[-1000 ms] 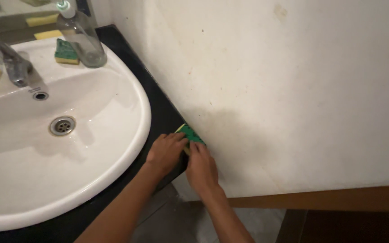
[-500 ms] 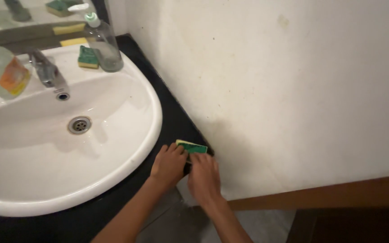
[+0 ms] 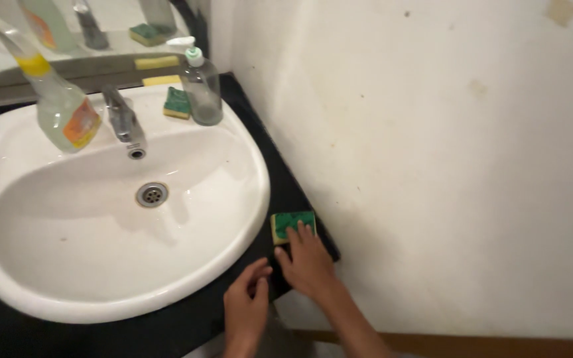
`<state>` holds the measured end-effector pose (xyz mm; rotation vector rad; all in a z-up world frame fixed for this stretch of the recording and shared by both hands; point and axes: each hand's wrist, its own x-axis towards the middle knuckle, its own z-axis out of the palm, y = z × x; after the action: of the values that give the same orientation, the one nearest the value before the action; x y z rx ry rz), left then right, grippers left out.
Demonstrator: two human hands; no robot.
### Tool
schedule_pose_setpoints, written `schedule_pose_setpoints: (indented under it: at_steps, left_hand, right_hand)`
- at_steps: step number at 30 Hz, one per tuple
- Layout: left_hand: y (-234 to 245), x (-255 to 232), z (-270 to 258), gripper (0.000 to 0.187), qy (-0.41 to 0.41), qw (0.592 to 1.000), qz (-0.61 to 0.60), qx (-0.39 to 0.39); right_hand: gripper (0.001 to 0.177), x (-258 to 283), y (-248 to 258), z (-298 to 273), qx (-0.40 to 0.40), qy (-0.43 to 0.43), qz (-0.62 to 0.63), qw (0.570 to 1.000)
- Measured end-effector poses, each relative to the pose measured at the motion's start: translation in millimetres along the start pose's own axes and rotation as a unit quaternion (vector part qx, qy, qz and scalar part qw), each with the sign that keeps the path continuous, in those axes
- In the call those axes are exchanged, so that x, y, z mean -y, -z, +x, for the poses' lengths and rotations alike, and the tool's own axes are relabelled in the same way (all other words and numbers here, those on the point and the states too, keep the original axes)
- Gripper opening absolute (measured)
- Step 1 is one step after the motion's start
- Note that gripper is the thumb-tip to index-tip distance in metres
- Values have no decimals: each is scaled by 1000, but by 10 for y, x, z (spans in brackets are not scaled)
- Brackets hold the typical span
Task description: Clean the bathroom countertop with a sponge and retrieve items from the under-sink cabinet.
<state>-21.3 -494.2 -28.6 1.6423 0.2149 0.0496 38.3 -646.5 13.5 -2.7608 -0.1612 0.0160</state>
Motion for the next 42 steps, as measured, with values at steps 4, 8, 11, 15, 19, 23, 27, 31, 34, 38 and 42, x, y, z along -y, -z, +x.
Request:
schedule_pose_setpoints:
  at_steps: [4, 8, 11, 15, 19, 23, 27, 31, 34, 38, 42]
  left_hand:
    - [23, 137, 20, 36, 34, 998, -58, -12]
    - [165, 144, -7, 35, 51, 996, -67, -14]
    - [309, 278, -63, 36, 62, 997, -47, -12]
    - [475, 555, -152, 36, 65, 997, -44, -9]
    - [624, 494, -232, 34, 16, 998, -57, -10]
    - [691, 454, -282, 34, 35, 996, -78, -7]
    - [842, 537, -335, 34, 58, 991, -117, -28]
    - [1066, 707, -445, 35, 50, 984, -165, -45]
    - [1249, 832, -559, 33, 83, 977, -181, -73]
    - [1556, 1008, -762, 35, 88, 974, -183, -104]
    - [1868, 1171, -954, 37, 115, 964, -200, -132]
  right_hand:
    - [60, -154, -116, 447, -40, 50, 15, 998]
    - [43, -251, -188, 970, -99, 102, 48, 989]
    - [38, -255, -147, 1295, -78, 86, 79, 990]
    - [35, -581, -426, 1786, -133, 165, 66, 975]
    - [27, -234, 33, 1574, -72, 132, 62, 987]
    - [24, -209, 56, 1315, -28, 70, -1, 997]
    - [28, -435, -250, 984, -90, 174, 20, 980]
    - [32, -240, -243, 393, -103, 217, 45, 970]
    - [32, -48, -331, 46, -70, 223, 54, 971]
    - [40, 301, -366, -342, -41, 231, 72, 969]
    - [44, 672, -420, -721, -26, 260, 77, 962]
